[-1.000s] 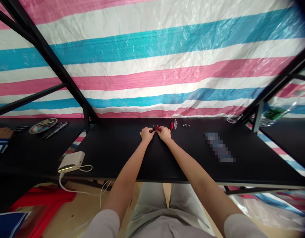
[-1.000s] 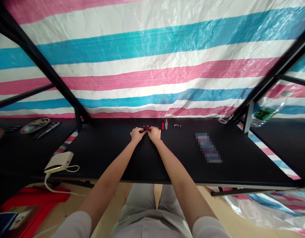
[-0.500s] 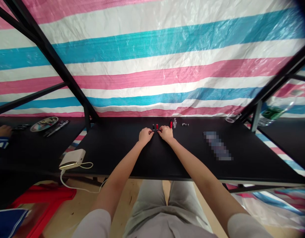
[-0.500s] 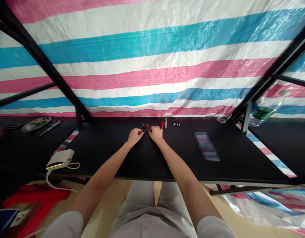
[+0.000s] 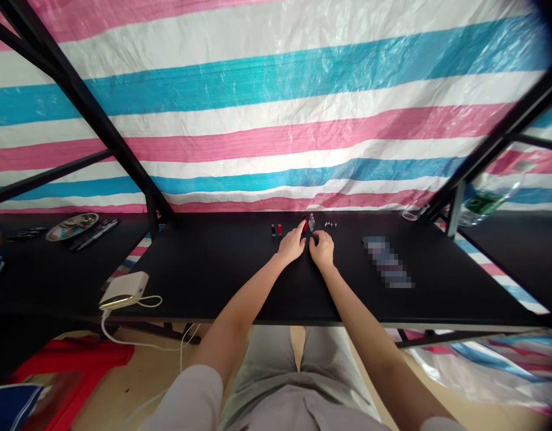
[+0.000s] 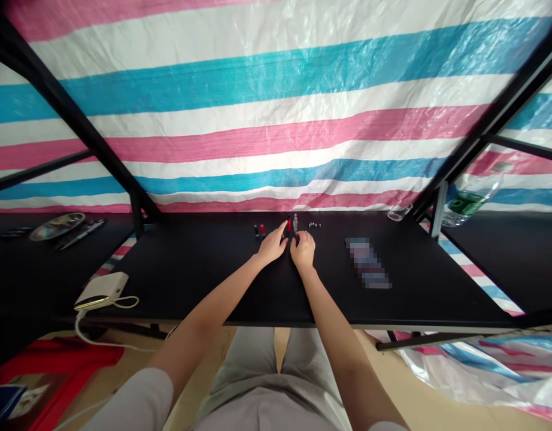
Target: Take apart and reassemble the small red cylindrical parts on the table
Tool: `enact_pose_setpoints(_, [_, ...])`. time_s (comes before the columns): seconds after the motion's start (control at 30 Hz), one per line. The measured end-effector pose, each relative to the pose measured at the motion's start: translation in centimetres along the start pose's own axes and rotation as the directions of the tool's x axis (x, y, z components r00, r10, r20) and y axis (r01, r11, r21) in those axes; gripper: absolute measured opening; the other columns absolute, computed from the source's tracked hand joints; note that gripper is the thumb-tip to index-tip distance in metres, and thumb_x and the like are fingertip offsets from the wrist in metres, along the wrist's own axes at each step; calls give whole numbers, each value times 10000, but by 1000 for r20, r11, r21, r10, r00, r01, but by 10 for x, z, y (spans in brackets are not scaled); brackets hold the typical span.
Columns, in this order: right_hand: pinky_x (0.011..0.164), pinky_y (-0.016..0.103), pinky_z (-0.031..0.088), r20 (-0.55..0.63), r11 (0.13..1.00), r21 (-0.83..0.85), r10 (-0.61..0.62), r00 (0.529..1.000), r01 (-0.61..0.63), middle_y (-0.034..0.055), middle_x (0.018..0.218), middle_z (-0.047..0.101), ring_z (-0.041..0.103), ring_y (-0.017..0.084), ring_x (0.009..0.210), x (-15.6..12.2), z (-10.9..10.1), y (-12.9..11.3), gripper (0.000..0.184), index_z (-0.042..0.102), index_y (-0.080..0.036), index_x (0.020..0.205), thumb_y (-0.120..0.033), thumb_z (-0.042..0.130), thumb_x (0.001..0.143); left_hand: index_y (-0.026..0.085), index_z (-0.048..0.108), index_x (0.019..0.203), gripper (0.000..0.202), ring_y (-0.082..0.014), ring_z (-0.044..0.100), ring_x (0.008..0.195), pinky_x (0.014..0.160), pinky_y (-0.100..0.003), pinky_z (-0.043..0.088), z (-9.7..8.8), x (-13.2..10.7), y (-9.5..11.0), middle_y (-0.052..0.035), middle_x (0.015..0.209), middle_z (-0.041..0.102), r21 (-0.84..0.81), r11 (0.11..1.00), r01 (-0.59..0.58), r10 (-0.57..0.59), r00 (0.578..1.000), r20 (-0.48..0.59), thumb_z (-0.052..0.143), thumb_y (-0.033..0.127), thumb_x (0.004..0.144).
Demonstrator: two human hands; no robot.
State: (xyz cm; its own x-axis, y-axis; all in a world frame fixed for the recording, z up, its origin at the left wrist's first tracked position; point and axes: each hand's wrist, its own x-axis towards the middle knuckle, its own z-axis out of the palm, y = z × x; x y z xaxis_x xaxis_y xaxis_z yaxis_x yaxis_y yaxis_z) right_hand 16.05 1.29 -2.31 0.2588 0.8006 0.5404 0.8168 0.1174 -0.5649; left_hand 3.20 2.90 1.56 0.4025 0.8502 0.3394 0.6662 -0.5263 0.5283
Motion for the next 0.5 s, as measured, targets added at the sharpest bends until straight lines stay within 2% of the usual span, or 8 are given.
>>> enact_pose_setpoints(0.13, [929, 386, 352, 43, 1000, -14, 20, 999, -19, 130, 1070, 593, 483, 235, 1080, 1, 3, 3, 284, 573, -137, 987, -181, 402, 765, 227, 421, 1271, 458, -209, 557, 932, 809, -292, 426, 8, 14, 2, -83, 982, 571, 54, 997, 59, -59, 998, -9, 486, 215, 818])
enact_pose_setpoints(0.3, [952, 370, 343, 128, 998, -53, 36, 991, -30, 123, 1158, 565, 472, 223, 1108, 2, 3, 2, 309, 587, -132, 1023, -178, 414, 772, 209, 558, 1052, 236, -197, 538, 927, 785, -285, 419, 12, 18, -2, -76, 968, 567, 118, 987, 113, -104, 991, -85, 474, 218, 831])
enact_pose_setpoints(0.4, [977, 395, 312, 165, 993, -104, 72, 984, -55, 113, 1215, 537, 436, 233, 1155, 2, 5, -1, 324, 584, -139, 1070, -205, 426, 795, 205, 596, 903, 157, -173, 543, 885, 763, -271, 418, 14, 17, -4, -58, 914, 582, 93, 986, 140, -129, 985, -119, 452, 210, 843])
enact_pose_setpoints(0.5, [1002, 428, 268, 188, 985, -156, 106, 977, -77, 97, 1266, 504, 384, 250, 1208, 1, 7, -4, 344, 569, -160, 1122, -249, 424, 823, 194, 610, 838, 158, -158, 553, 835, 741, -265, 423, 15, 16, -5, -51, 876, 599, 28, 986, 166, -159, 972, -171, 453, 206, 839])
